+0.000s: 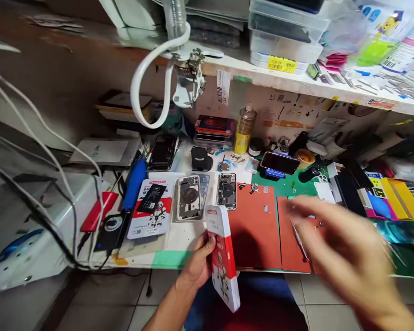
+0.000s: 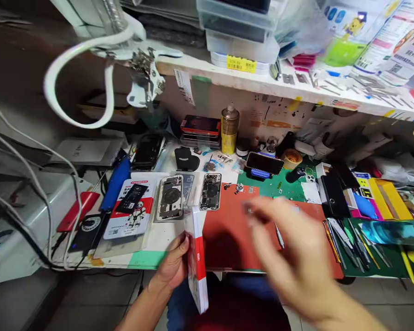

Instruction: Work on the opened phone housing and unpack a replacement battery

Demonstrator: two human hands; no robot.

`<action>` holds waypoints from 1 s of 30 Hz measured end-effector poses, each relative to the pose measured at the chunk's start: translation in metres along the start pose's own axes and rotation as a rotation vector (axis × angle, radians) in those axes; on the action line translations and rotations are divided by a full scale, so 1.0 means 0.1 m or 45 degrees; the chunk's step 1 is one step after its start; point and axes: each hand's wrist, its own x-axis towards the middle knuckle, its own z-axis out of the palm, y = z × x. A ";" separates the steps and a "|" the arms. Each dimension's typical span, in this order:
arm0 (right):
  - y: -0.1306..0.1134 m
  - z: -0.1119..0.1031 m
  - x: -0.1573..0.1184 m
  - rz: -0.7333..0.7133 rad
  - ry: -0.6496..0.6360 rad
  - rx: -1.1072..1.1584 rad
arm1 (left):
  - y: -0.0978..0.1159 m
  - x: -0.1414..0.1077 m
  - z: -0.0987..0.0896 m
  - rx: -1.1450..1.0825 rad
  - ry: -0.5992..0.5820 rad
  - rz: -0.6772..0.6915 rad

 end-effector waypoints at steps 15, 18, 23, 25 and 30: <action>-0.17 0.86 -0.38 0.008 -0.147 0.362 | 0.05 -0.05 0.08 0.068 -0.151 -0.034; -0.18 0.86 -0.37 0.003 -0.149 0.335 | 0.05 -0.05 0.09 0.070 -0.153 -0.033; -0.19 0.84 -0.38 -0.048 -0.170 0.259 | 0.03 -0.06 0.10 0.075 -0.135 -0.026; -0.19 0.82 -0.40 -0.059 -0.172 0.259 | 0.02 -0.07 0.10 0.078 -0.123 -0.020; -0.18 0.81 -0.58 -0.049 -0.217 0.290 | 0.02 -0.06 0.12 0.059 -0.071 0.033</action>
